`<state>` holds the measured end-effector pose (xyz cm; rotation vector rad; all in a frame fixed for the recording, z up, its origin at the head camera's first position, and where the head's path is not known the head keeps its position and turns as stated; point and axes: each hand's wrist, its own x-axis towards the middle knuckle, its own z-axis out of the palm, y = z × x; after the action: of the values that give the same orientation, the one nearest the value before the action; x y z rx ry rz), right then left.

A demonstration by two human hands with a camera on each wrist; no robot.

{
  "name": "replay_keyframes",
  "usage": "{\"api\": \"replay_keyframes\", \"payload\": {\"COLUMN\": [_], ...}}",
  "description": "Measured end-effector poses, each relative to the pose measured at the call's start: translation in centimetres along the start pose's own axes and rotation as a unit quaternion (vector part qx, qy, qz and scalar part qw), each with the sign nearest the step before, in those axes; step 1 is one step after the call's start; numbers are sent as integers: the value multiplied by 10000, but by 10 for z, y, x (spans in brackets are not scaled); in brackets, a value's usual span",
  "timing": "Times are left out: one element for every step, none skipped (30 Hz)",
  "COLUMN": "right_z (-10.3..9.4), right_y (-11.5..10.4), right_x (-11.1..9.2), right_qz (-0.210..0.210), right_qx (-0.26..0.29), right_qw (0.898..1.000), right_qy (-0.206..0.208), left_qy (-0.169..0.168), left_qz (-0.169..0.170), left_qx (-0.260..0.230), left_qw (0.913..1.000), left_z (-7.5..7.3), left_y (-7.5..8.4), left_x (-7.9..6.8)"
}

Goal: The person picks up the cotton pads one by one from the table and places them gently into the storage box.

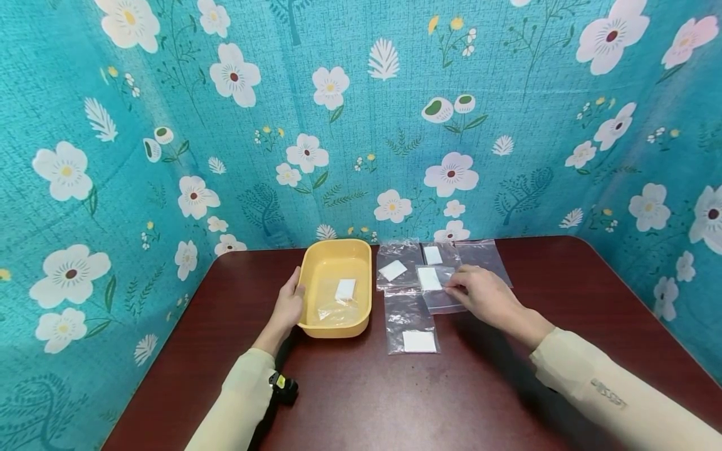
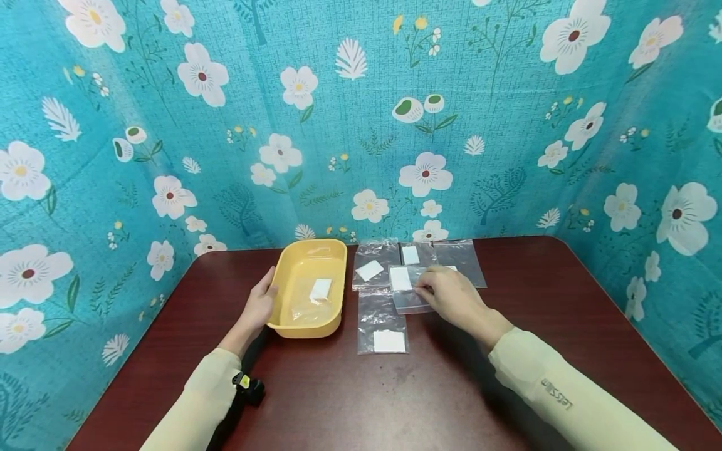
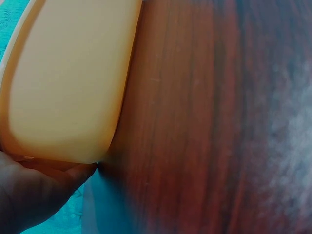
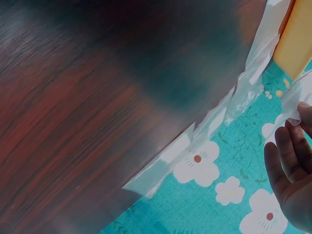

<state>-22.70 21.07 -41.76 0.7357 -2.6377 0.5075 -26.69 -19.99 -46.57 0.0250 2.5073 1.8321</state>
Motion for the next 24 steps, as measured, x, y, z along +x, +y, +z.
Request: {"api": "replay_keyframes", "payload": {"right_z": [2,3,5,7,9,11,12,13,15,16,17,19,20,22,23,25,26,28,29,31,33,36,38,40], "right_y": [-2,-5,-7,-9,-12,-14,-17,-20,-23,-26,-29,-33,-37,-40,-44,-48,-53,-57,-62,-66,-71,-75,-79,-83], "right_x": [2,4,6,9,11,14,17,20,23,26,29,33,36,40,43,47,51,54,58,62,66,69,73,76], "right_qz": [-14,-36,-58,-88,-138,-170,-198,-226,-245,-279,-301,-295,-309,-339,-364,-404,-436,-485,-541,-589,-636,-680,-719,-752], "right_qx": [29,65,104,133,148,160,183,197,216,228,233,247,254,262,279,289,298,312,349,365,377,392,409,411], "right_qw": [10000,10000,9999,9999,9998,9997,9996,9995,9995,9993,9993,9992,9992,9990,9989,9987,9985,9983,9978,9975,9972,9968,9965,9962], "right_qy": [-15,-25,-34,-42,-36,-35,-35,-39,-41,-38,-41,-66,-90,-102,-111,-116,-126,-124,-123,-116,-117,-121,-136,-151], "left_qy": [11,5,6,2,1,1,-5,-16,-4,-2,6,15,29,41,54,53,57,62,66,65,65,65,63,70], "left_qz": [-13,-31,-43,-50,-63,-67,-65,-52,-39,-34,-39,-34,-31,-32,-37,-41,-36,-28,-21,-16,-7,-8,-4,-2], "left_qx": [9,12,3,-14,-31,-40,-40,-34,-21,-1,21,38,61,70,66,59,60,56,47,39,39,44,50,50], "left_qw": [10000,10000,10000,10000,10000,10000,10000,10000,10000,10000,10000,10000,10000,10000,10000,10000,10000,10000,10000,10000,10000,10000,10000,10000], "left_z": [0,-1,-1,-1,-1,-1,-1,-1,-1,-1,-1,-1,-1,-1,0,0,0,0,0,0,0,0,0,0], "left_y": [0,0,0,0,0,0,-1,-1,-1,-2,-2,-2,-2,-2,-2,-2,-2,-3,-3,-3,-3,-3,-3,-3], "left_x": [0,0,1,1,1,1,1,1,1,1,1,1,1,1,1,1,1,1,1,1,1,1,1,1]}}
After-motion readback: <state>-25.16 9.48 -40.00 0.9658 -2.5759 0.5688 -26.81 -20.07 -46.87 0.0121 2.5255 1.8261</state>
